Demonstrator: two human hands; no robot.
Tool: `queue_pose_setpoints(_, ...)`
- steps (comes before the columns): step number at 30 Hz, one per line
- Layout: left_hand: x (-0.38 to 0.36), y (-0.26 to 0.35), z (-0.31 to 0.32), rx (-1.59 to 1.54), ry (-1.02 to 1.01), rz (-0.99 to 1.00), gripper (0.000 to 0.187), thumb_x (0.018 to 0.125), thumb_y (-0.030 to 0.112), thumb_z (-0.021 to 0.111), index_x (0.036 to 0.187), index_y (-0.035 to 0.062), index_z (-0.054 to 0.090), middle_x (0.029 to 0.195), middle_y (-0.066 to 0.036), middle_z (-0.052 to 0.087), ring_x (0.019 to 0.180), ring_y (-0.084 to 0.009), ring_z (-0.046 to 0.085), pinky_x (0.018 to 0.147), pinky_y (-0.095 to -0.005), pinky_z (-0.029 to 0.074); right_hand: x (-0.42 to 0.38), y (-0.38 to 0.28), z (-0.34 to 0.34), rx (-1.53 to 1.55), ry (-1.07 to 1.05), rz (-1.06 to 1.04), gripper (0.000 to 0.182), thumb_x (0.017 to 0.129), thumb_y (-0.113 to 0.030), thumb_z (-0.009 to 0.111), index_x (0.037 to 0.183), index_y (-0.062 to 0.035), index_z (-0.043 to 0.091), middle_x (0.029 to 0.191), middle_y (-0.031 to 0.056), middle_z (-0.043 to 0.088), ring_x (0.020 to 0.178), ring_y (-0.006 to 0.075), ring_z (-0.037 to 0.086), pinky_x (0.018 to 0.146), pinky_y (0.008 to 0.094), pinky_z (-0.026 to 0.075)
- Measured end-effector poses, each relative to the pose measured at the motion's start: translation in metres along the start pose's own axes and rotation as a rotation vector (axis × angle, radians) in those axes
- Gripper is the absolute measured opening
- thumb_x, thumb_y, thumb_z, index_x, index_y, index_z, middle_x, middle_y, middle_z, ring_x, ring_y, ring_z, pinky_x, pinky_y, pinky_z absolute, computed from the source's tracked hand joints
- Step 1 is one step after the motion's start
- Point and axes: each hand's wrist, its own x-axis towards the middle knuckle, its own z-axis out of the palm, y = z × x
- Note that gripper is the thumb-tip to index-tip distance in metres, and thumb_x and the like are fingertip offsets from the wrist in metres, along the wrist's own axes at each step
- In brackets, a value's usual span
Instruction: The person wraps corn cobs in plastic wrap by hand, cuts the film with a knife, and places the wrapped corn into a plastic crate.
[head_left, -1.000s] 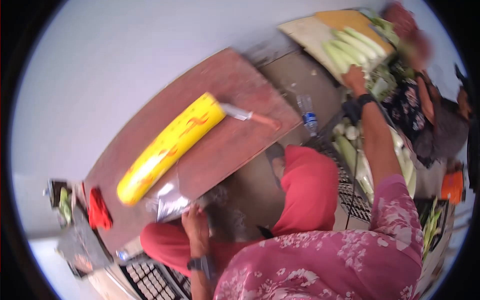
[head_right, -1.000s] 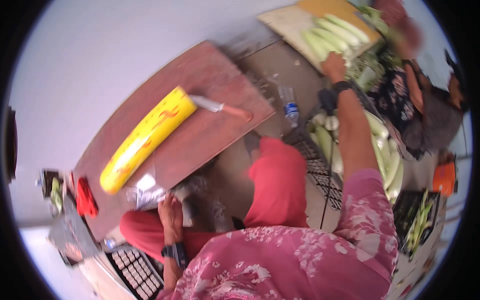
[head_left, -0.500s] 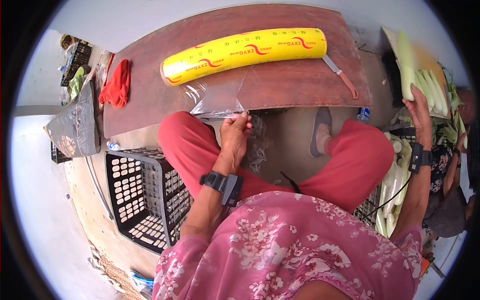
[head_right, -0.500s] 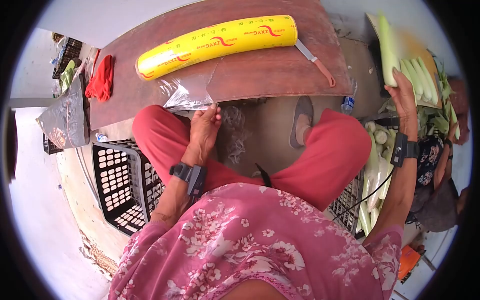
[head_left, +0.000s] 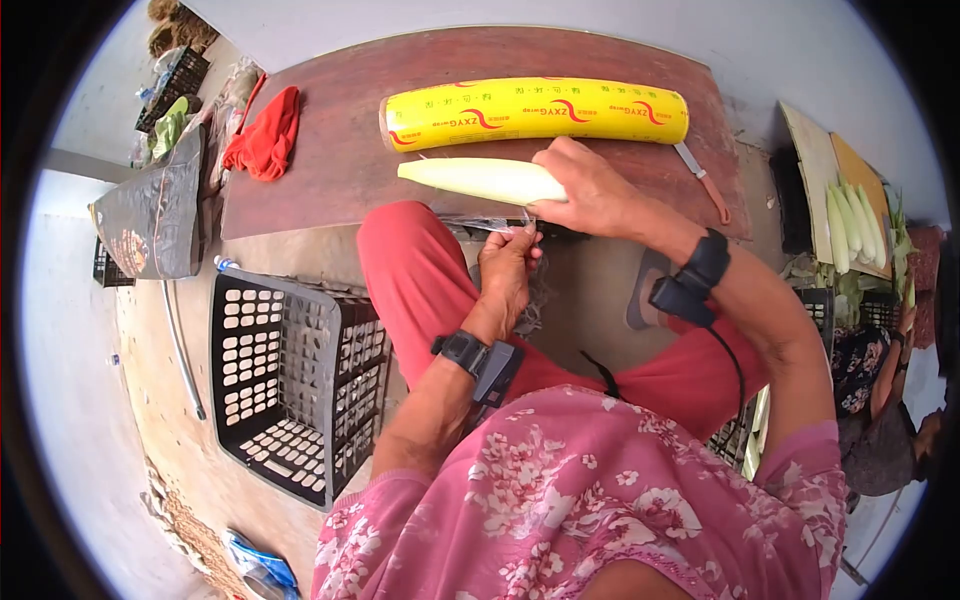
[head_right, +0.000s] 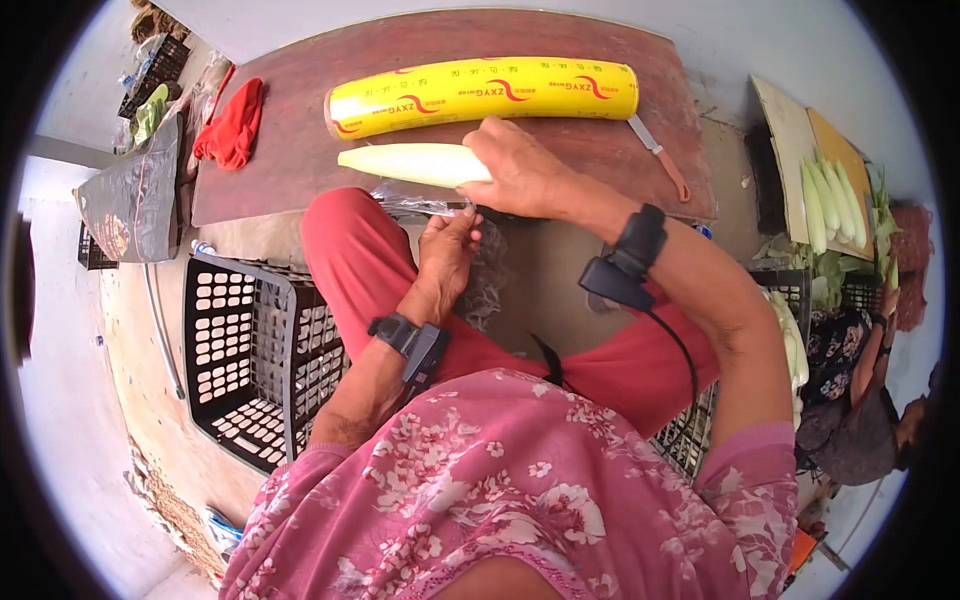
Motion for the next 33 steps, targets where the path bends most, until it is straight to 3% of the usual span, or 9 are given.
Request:
queue_pose_setpoints(10, -0.007, 0.002, 0.005, 0.043, 0.031, 0.028, 0.013, 0.088, 0.015, 0.068, 0.089, 0.0099, 0.056, 0.082, -0.001, 0.064, 0.062, -0.0084, 0.055, 0.056, -0.0209, 0.042, 0.014, 0.013, 0.05, -0.068, -0.009, 0.085, 0.046, 0.072, -0.022, 0.073, 0.108, -0.0026, 0.053, 0.099, 0.0157, 0.048, 0.099, 0.0334, 0.05, 0.083, 0.0417, 0.044)
queue_pose_setpoints(13, -0.01, 0.005, 0.008, 0.054, 0.064, 0.052, 0.011, 0.088, 0.014, 0.067, 0.088, 0.0092, 0.058, 0.08, -0.001, 0.063, 0.061, -0.0078, 0.054, 0.054, -0.0203, 0.041, 0.014, 0.01, 0.053, -0.021, 0.081, 0.04, 0.049, 0.071, -0.017, 0.073, 0.114, -0.0043, 0.052, 0.102, 0.0141, 0.048, 0.1, 0.0325, 0.05, 0.085, 0.0412, 0.044)
queue_pose_setpoints(15, -0.013, 0.005, 0.011, 0.048, 0.085, 0.079, 0.008, 0.087, 0.012, 0.067, 0.087, 0.0079, 0.059, 0.076, 0.0, 0.062, 0.058, -0.0068, 0.053, 0.05, -0.0193, 0.039, 0.014, 0.009, 0.051, -0.028, 0.079, 0.001, 0.052, 0.071, -0.012, 0.071, 0.119, -0.0073, 0.052, 0.104, 0.0124, 0.049, 0.101, 0.0316, 0.05, 0.087, 0.0411, 0.044)
queue_pose_setpoints(19, -0.012, 0.008, 0.007, 0.081, 0.073, 0.141, 0.008, 0.086, 0.011, 0.067, 0.086, 0.007, 0.061, 0.074, 0.001, 0.06, 0.06, -0.0079, 0.052, 0.053, -0.0217, 0.039, 0.009, 0.012, 0.047, -0.053, 0.071, -0.11, 0.05, 0.075, -0.011, 0.069, 0.122, -0.0175, 0.052, 0.106, 0.0093, 0.049, 0.1, 0.0305, 0.048, 0.086, 0.0402, 0.045)
queue_pose_setpoints(25, -0.011, 0.011, 0.008, 0.063, 0.057, 0.193, 0.007, 0.088, 0.013, 0.065, 0.085, 0.0075, 0.061, 0.07, 0.002, 0.057, 0.059, -0.0076, 0.05, 0.053, -0.0214, 0.038, 0.002, 0.019, 0.031, -0.181, -0.098, -0.141, 0.069, 0.073, -0.01, 0.072, 0.135, -0.0233, 0.044, 0.132, 0.0081, 0.044, 0.117, 0.0308, 0.044, 0.096, 0.045, 0.038)
queue_pose_setpoints(28, -0.01, 0.012, 0.006, 0.017, 0.004, 0.175, 0.007, 0.088, 0.011, 0.064, 0.088, 0.0076, 0.059, 0.071, 0.003, 0.053, 0.059, -0.0064, 0.047, 0.054, -0.0201, 0.039, -0.006, 0.011, 0.033, -0.192, -0.124, -0.118, 0.069, 0.074, -0.008, 0.071, 0.136, -0.0237, 0.044, 0.138, 0.0082, 0.04, 0.121, 0.0306, 0.042, 0.096, 0.0466, 0.036)
queue_pose_setpoints(33, -0.013, 0.022, 0.01, -0.015, 0.004, 0.111, 0.005, 0.088, 0.011, 0.064, 0.089, 0.0079, 0.06, 0.07, 0.004, 0.051, 0.057, -0.0053, 0.044, 0.053, -0.0196, 0.038, -0.007, 0.011, 0.051, -0.199, 0.034, -0.125, 0.062, 0.073, -0.01, 0.07, 0.13, -0.0228, 0.049, 0.133, 0.0071, 0.046, 0.117, 0.028, 0.044, 0.094, 0.0433, 0.036)
